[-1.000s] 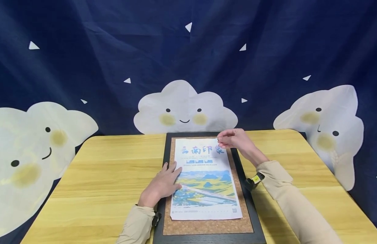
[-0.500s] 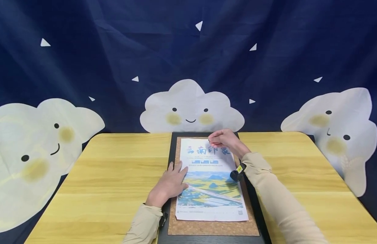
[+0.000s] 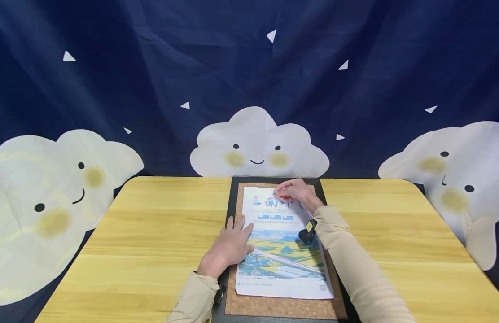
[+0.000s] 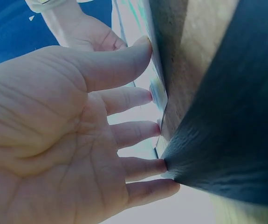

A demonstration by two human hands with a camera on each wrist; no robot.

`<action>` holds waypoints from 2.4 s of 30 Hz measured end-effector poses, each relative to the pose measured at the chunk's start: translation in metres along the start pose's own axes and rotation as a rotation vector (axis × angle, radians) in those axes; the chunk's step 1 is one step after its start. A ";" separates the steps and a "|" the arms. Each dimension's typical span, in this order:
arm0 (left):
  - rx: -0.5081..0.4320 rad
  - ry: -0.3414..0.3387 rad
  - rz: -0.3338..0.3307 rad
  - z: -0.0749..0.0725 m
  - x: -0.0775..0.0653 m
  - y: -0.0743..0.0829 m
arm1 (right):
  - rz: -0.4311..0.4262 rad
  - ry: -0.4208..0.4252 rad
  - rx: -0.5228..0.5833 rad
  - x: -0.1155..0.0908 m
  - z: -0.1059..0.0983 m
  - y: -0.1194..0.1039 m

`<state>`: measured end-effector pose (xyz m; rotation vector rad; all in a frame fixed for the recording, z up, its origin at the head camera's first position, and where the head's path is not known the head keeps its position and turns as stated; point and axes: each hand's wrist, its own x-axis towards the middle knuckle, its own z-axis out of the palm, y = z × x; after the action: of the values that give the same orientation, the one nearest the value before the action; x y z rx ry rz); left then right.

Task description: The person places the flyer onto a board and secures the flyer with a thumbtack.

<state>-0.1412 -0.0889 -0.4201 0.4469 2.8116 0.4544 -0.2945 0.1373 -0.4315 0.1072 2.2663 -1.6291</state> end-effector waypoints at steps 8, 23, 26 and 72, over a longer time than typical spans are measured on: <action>-0.010 0.002 -0.004 -0.001 -0.001 0.000 | -0.010 0.039 -0.122 0.003 0.005 -0.002; -0.014 0.005 0.002 -0.001 -0.001 0.000 | -0.019 0.053 -0.225 0.004 0.009 -0.004; -0.013 0.006 0.002 -0.002 -0.001 0.001 | -0.027 0.034 -0.235 0.005 0.008 -0.005; -0.023 -0.023 -0.009 -0.001 0.001 0.002 | -0.035 0.138 -0.472 0.005 0.013 -0.007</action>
<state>-0.1419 -0.0871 -0.4189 0.4325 2.7821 0.4759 -0.2981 0.1225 -0.4305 0.0631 2.7054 -1.0888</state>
